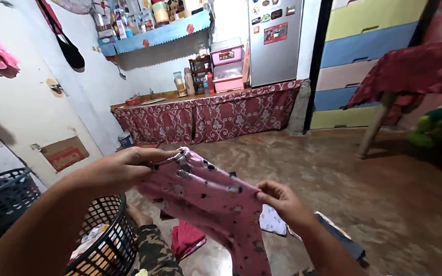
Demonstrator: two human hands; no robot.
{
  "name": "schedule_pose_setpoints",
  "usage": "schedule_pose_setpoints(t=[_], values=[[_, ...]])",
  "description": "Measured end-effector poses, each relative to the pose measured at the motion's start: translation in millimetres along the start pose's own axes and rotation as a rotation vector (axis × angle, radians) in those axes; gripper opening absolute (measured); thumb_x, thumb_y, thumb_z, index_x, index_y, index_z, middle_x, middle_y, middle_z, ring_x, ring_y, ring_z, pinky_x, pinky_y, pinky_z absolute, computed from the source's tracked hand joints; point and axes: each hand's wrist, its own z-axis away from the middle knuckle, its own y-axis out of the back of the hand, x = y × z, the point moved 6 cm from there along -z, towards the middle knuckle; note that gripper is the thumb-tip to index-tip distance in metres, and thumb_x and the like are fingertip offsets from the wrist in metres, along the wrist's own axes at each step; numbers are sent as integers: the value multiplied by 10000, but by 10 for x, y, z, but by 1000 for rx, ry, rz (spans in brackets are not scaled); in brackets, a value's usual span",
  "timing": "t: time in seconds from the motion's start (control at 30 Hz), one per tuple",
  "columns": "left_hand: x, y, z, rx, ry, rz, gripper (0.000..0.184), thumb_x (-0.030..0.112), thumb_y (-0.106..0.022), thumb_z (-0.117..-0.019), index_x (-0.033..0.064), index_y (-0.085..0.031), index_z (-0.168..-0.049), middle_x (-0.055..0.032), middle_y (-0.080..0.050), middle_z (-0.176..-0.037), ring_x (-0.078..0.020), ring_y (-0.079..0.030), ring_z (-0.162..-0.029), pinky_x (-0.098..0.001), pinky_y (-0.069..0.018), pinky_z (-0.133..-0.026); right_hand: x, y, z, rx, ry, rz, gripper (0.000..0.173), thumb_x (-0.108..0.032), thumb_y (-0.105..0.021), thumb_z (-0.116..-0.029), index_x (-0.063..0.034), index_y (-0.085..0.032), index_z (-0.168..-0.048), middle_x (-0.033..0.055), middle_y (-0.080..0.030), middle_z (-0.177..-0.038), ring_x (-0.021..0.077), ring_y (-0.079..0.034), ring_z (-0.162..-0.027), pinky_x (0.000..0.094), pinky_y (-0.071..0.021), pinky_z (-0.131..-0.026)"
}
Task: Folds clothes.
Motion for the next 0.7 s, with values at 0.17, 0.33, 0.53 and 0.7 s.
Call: schedule_pose_setpoints(t=[0.17,0.33,0.53,0.7], values=[[-14,-90,9,-17,9,347,617,-54,-479,-851,180,-656,-1394,9,-700,-1292,-81,-694,-1039,-233,-588,-845,12,-27,25,-65,-19,79,125,-84,-563,-973,-43,-649,-1054,-10,-673,-919,43,-655,-816,233,-567,-753],[11,-51,6,46,-136,364,535,87,-505,-908,174,-626,-1422,-1,-659,-1372,-111,-670,-1140,-267,-583,-903,17,84,59,-20,54,37,131,-102,-582,-946,-63,-672,-1033,8,-649,-1080,58,-644,-972,230,-571,-820],[47,-27,115,57,-261,325,504,101,-542,-937,215,-623,-1422,-22,-712,-1238,-110,-696,-1043,-233,-589,-857,-24,61,214,-81,41,-107,100,-55,-566,-978,-97,-637,-1035,-73,-682,-923,5,-651,-864,197,-553,-824],[199,-68,502,-54,-305,323,507,253,-643,-975,213,-563,-1474,27,-738,-1153,-48,-701,-955,-193,-588,-829,-112,45,452,-356,138,-112,114,-222,-630,-1004,-139,-678,-1066,-86,-695,-941,-15,-647,-863,179,-553,-790]])
